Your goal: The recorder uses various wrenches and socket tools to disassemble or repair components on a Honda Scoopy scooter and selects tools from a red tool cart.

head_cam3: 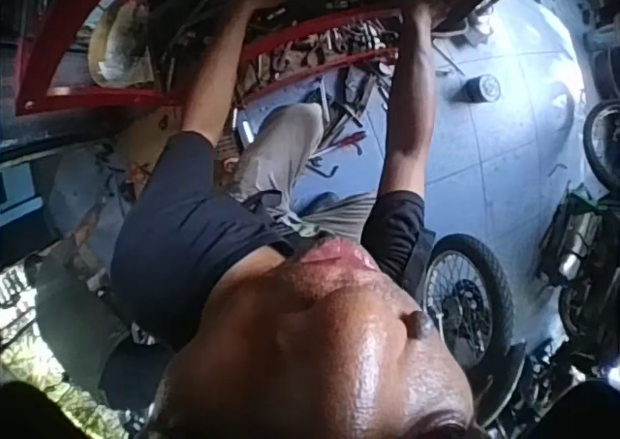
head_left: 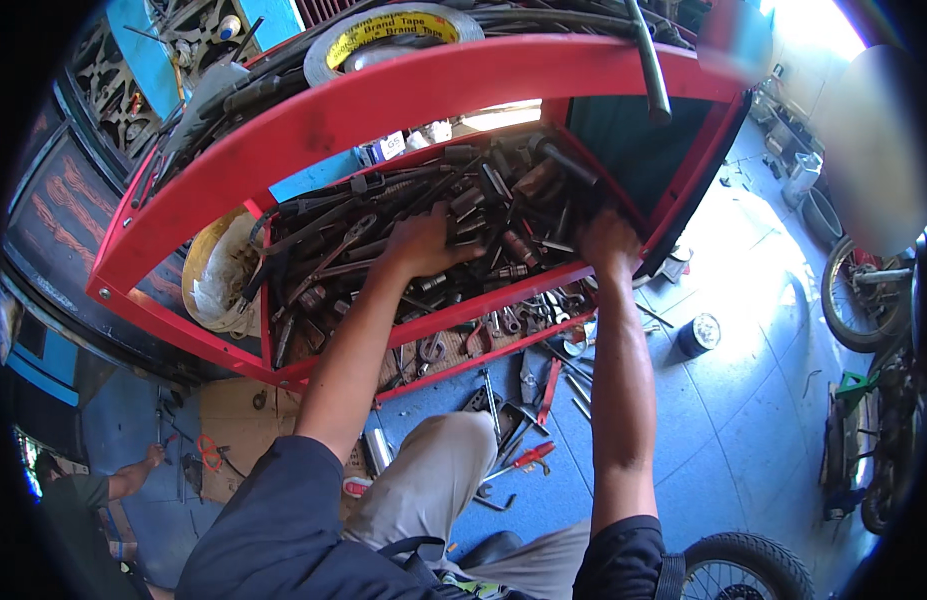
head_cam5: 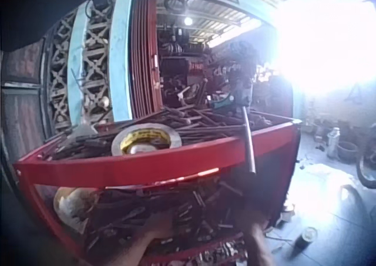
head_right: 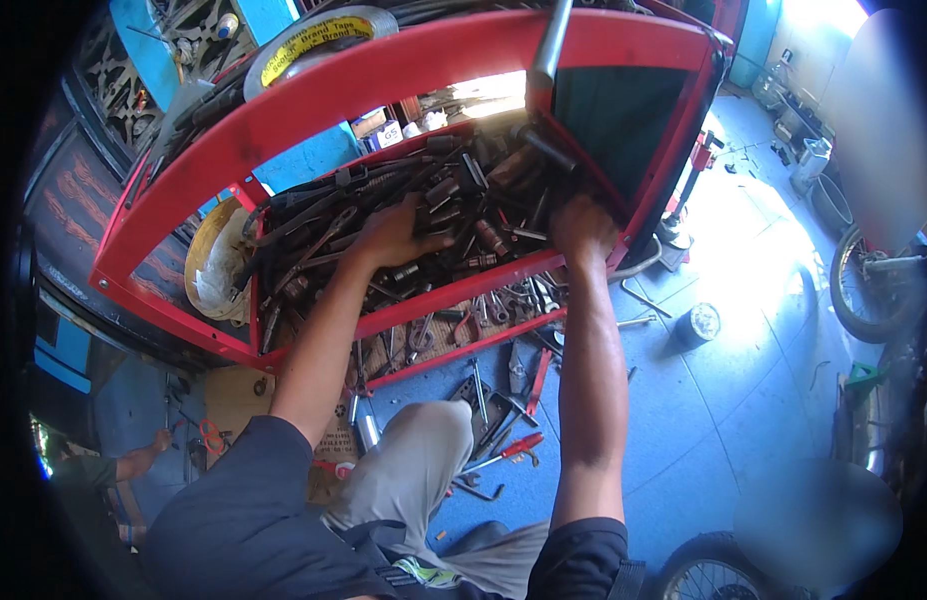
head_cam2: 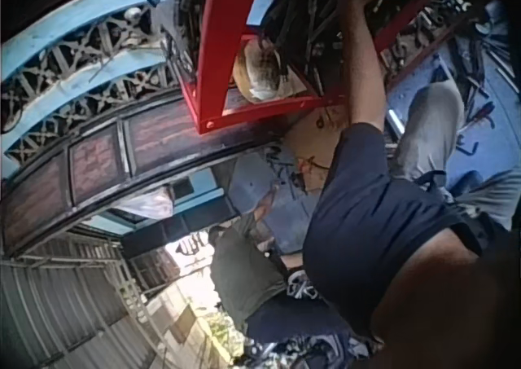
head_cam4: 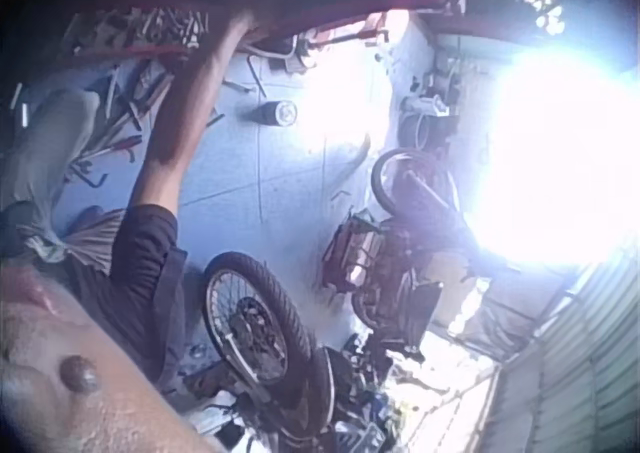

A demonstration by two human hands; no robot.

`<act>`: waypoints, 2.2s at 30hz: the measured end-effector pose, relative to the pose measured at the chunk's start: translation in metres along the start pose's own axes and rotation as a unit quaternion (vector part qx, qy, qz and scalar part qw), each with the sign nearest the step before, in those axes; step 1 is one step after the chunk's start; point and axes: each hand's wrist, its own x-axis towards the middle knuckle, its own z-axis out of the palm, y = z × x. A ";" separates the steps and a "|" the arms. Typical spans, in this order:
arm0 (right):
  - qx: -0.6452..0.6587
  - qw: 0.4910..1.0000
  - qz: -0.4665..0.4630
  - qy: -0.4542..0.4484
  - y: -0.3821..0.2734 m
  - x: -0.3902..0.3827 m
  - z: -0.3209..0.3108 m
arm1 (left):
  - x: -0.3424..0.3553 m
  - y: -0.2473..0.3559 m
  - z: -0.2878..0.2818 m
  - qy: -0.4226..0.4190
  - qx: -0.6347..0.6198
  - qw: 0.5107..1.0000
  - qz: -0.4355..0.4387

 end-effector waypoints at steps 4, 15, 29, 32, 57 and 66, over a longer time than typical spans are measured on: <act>0.005 1.000 0.008 -0.007 0.000 -0.001 -0.002 | 0.002 -0.020 -0.006 -0.045 -0.020 0.997 0.053; -0.025 0.999 0.027 -0.031 0.000 0.006 0.002 | 0.032 -0.050 -0.002 0.019 -0.046 0.998 0.046; -0.020 0.998 0.056 -0.009 0.005 0.015 0.011 | 0.030 -0.068 -0.030 0.208 0.059 0.976 0.011; -0.037 0.998 0.057 -0.015 0.006 0.017 0.013 | 0.012 -0.010 -0.014 0.303 0.015 0.952 0.042; -0.064 0.996 0.047 -0.041 0.006 0.017 0.010 | -0.014 0.042 0.039 0.115 -0.086 0.959 0.244; 0.002 0.997 0.076 -0.016 0.003 0.012 0.007 | 0.052 0.053 0.017 0.103 -0.114 0.982 0.112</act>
